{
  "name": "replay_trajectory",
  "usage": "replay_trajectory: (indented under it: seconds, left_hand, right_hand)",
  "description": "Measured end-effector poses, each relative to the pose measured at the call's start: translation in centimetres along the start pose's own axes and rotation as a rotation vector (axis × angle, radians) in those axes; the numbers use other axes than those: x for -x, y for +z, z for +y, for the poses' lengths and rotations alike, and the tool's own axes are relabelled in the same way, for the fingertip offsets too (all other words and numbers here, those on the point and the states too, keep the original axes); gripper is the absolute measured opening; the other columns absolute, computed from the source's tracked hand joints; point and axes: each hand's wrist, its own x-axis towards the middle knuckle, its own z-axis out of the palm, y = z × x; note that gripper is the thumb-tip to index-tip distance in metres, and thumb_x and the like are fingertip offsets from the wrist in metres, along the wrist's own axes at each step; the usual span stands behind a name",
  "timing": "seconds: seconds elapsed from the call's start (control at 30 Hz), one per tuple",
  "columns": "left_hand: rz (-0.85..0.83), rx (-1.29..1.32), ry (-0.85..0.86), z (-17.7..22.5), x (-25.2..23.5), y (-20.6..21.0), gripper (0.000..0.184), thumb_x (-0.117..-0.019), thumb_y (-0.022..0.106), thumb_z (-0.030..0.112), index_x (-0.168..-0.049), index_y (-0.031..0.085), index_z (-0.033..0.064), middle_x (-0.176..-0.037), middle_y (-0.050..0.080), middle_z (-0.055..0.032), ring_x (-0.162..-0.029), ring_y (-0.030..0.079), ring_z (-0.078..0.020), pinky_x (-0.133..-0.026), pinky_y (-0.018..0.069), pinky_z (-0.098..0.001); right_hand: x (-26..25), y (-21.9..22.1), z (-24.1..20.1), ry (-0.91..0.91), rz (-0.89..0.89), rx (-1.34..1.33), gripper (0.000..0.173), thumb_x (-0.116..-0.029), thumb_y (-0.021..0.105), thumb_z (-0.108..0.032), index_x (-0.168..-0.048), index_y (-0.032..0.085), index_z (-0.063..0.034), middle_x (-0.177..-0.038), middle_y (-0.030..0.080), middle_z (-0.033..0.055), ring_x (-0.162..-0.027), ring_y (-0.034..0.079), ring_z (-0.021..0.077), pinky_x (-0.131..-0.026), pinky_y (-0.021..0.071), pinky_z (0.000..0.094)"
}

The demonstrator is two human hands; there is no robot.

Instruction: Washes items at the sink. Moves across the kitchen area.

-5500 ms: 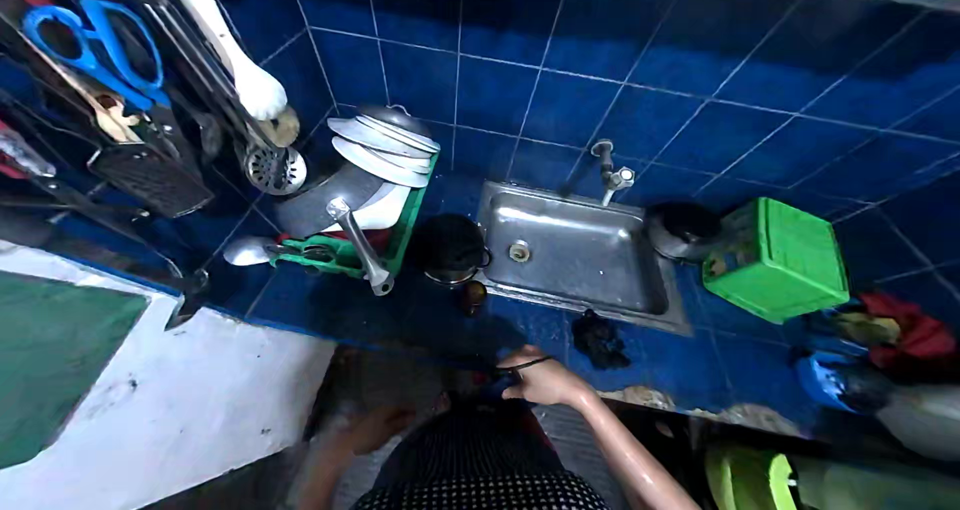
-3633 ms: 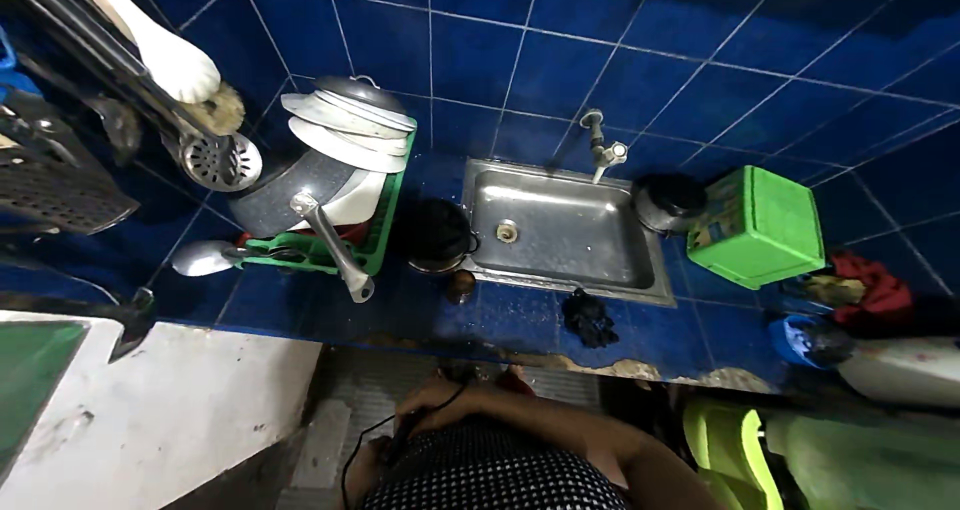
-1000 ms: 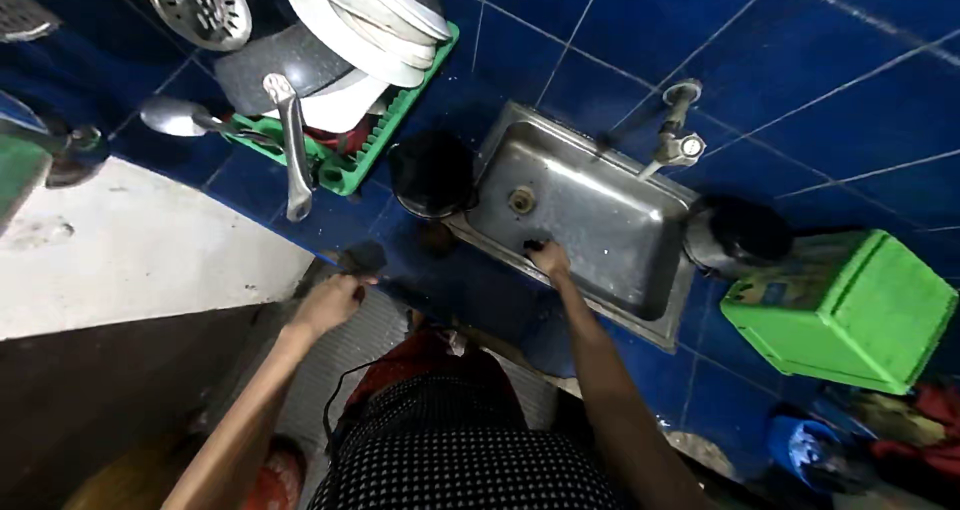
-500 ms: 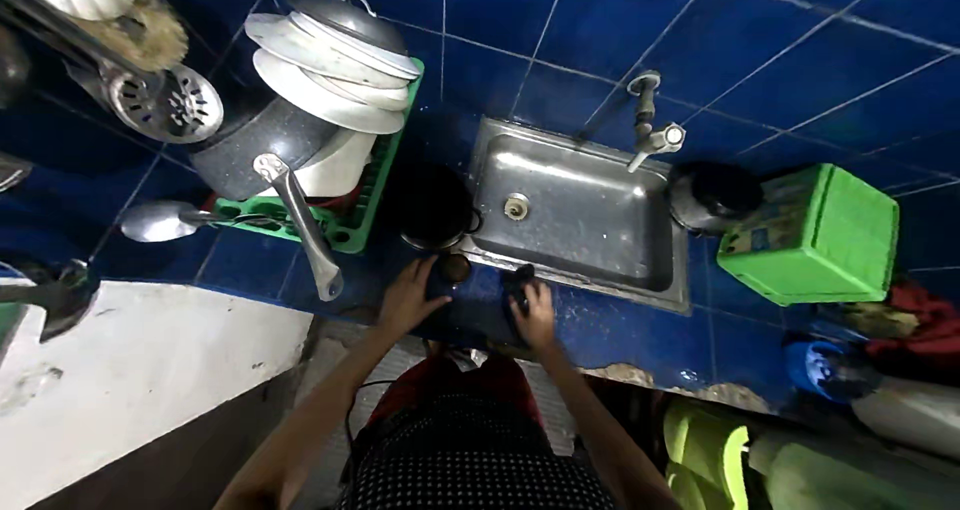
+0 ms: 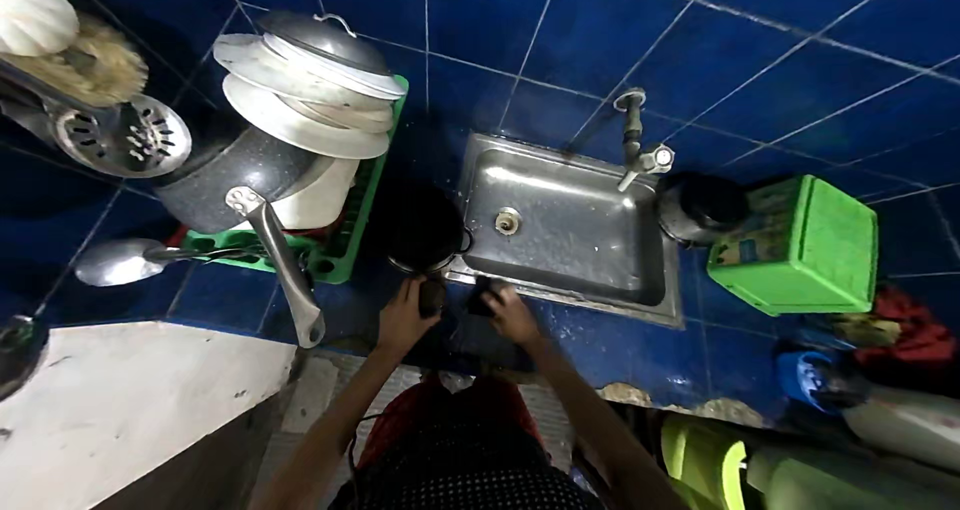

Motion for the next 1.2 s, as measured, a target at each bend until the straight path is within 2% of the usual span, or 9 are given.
replay_trajectory:
  seconds: [0.1,0.2,0.37,0.5,0.73,0.87,0.97,1.1,1.2]
  left_hand:
    - [0.077,0.067,-0.124,-1.7,1.7,-0.7,0.082,-0.0808,0.085,0.040,-0.147,0.050,0.0070,-0.146,0.054,-0.0233,-0.113,0.067,-0.0438,-0.090,0.0557,-0.0590]
    - [0.358,0.130,-0.098,-3.9,2.9,-0.7,0.081,-0.0746,0.090,0.033,-0.139,0.055,-0.0004,-0.136,0.060,-0.0265,-0.109,0.068,-0.0447,-0.085,0.0575,-0.0607]
    - [0.540,0.235,-0.195,-5.3,3.8,-1.1,0.080,-0.0716,0.091,0.020,-0.137,0.053,-0.0057,-0.132,0.059,-0.0321,-0.116,0.063,-0.0476,-0.093,0.0535,-0.0627]
    - [0.531,0.227,-0.386,-4.8,3.1,-0.6,0.082,-0.0713,0.092,0.025,-0.138,0.054,-0.0036,-0.132,0.058,-0.0325,-0.111,0.064,-0.0487,-0.087,0.0538,-0.0657]
    - [0.564,0.200,-0.387,-4.6,2.3,0.4,0.082,-0.0731,0.090,0.030,-0.136,0.053,-0.0075,-0.130,0.057,-0.0354,-0.106,0.065,-0.0510,-0.083,0.0541,-0.0666]
    - [0.573,0.178,-0.327,-5.0,1.9,0.7,0.081,-0.0739,0.087,0.035,-0.135,0.054,-0.0071,-0.128,0.058,-0.0354,-0.107,0.064,-0.0504,-0.083,0.0546,-0.0657]
    - [0.597,0.160,-0.295,-5.1,1.5,0.7,0.080,-0.0741,0.085,0.035,-0.134,0.054,-0.0085,-0.125,0.059,-0.0366,-0.105,0.064,-0.0523,-0.081,0.0540,-0.0659]
    - [0.586,0.197,-0.294,-5.0,1.5,0.9,0.082,-0.0744,0.087,0.029,-0.136,0.050,-0.0102,-0.127,0.057,-0.0369,-0.110,0.062,-0.0494,-0.088,0.0535,-0.0624]
    - [0.558,0.231,-0.326,-4.0,1.6,0.6,0.082,-0.0783,0.087,0.022,-0.139,0.045,-0.0125,-0.132,0.053,-0.0394,-0.116,0.059,-0.0501,-0.093,0.0531,-0.0599]
  right_hand:
    - [-4.9,-4.8,5.8,0.415,0.115,-0.013,0.048,-0.0986,0.064,-0.026,-0.139,0.060,-0.0014,-0.147,0.050,0.0314,-0.137,0.049,0.0454,-0.115,0.0415,0.0508]
    - [-11.6,-9.6,9.3,0.564,0.268,-0.126,0.048,-0.0985,0.068,-0.023,-0.138,0.059,0.0029,-0.145,0.050,0.0334,-0.134,0.051,0.0469,-0.113,0.0429,0.0539]
    - [-24.8,-10.2,5.2,0.143,0.307,-0.335,0.048,-0.0950,0.073,-0.018,-0.139,0.061,-0.0046,-0.146,0.053,0.0253,-0.131,0.056,0.0409,-0.108,0.0482,0.0562]
    - [-33.6,-5.7,0.1,-0.114,-0.007,-0.355,0.048,-0.0963,0.072,-0.024,-0.140,0.061,-0.0060,-0.151,0.050,0.0224,-0.140,0.050,0.0367,-0.116,0.0425,0.0508]
    - [-30.9,-4.4,6.0,-0.279,-0.128,-0.336,0.044,-0.0864,0.075,0.001,-0.129,0.070,-0.0087,-0.151,0.052,0.0161,-0.142,0.046,0.0340,-0.117,0.0416,0.0493]
    - [-29.7,-7.4,10.7,0.040,0.180,-0.158,0.041,-0.0889,0.074,-0.006,-0.129,0.068,-0.0038,-0.147,0.051,0.0260,-0.134,0.050,0.0463,-0.109,0.0448,0.0595]
    - [-29.7,-11.2,7.2,0.230,0.356,-0.168,0.047,-0.0947,0.070,-0.009,-0.139,0.059,-0.0001,-0.154,0.042,0.0280,-0.139,0.043,0.0483,-0.112,0.0412,0.0578]
    - [-30.1,-5.3,4.0,-0.265,0.151,-0.113,0.053,-0.0863,0.079,-0.011,-0.137,0.065,-0.0142,-0.154,0.048,0.0128,-0.143,0.046,0.0310,-0.118,0.0412,0.0443]
    - [-35.4,-1.9,3.2,-0.522,-0.103,-0.231,0.045,-0.0874,0.076,-0.003,-0.131,0.070,-0.0128,-0.149,0.053,0.0144,-0.141,0.047,0.0329,-0.117,0.0413,0.0450]
